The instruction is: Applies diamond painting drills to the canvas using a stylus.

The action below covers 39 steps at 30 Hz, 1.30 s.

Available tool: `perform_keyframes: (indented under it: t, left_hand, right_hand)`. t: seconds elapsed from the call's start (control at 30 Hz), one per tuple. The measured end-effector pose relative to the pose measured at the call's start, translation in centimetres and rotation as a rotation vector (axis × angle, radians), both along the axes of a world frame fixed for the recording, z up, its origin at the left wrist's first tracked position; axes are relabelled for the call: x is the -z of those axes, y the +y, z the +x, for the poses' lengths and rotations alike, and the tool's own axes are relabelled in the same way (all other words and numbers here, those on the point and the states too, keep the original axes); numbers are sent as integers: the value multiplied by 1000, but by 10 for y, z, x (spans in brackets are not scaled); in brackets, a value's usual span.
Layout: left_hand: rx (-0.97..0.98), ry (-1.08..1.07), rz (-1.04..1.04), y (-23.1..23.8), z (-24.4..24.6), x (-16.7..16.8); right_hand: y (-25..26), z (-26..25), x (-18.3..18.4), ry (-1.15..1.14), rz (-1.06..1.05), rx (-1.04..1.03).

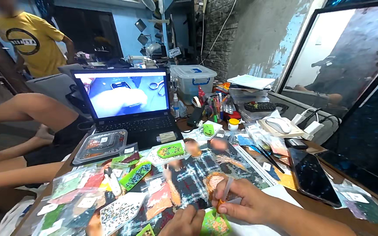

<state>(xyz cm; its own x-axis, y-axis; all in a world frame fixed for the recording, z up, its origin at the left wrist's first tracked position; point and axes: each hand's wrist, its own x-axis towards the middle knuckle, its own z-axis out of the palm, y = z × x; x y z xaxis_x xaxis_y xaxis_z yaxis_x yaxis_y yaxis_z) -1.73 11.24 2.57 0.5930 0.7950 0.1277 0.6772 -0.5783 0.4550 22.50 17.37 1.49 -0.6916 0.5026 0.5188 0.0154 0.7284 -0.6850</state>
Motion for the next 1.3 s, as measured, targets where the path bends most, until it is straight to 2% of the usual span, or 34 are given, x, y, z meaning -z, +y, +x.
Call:
perform_keyframes:
  t: [0.23,1.3]
  left_hand:
    - [-2,-17,-48,-3,2,-5]
    - [5,22,-34,-3,1,-4]
  right_hand:
    - [0,3,-4,22,-2,5]
    - [1,4,-4,21,14,2]
